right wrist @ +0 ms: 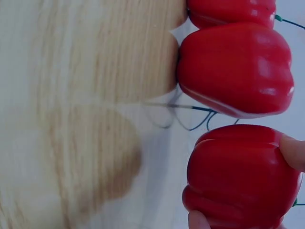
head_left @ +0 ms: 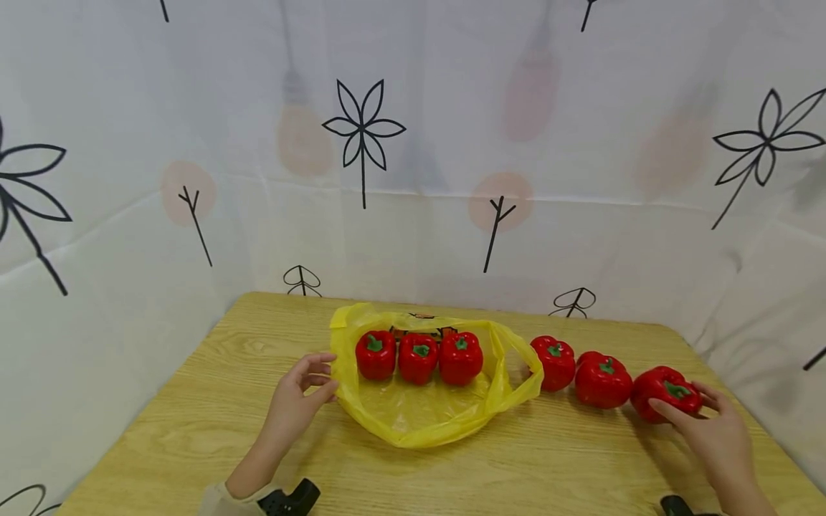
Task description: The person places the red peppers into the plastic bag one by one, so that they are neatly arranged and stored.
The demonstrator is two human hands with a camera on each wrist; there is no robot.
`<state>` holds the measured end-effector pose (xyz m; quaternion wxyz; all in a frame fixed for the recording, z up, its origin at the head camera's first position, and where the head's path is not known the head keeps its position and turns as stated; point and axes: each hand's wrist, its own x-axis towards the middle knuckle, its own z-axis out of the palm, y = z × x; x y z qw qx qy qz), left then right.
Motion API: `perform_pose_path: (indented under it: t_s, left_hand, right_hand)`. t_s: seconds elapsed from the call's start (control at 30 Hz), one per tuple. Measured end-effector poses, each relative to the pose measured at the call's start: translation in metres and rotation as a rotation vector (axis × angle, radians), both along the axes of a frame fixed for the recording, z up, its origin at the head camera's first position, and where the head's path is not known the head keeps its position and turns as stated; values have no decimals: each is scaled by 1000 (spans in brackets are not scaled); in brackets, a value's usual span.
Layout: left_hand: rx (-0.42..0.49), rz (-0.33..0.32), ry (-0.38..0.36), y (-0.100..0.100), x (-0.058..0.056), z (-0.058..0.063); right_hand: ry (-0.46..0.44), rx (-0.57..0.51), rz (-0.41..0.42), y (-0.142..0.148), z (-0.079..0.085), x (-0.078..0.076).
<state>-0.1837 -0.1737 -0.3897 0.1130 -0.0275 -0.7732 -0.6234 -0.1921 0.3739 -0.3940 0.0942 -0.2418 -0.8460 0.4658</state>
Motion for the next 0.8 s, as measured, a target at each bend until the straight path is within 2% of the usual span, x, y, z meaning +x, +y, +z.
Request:
perform_pose_path:
  t_s: [0.8]
  left_hand:
    - [-18,6,1,0,0,1]
  right_hand:
    - [114,67,-76,-19,34,9]
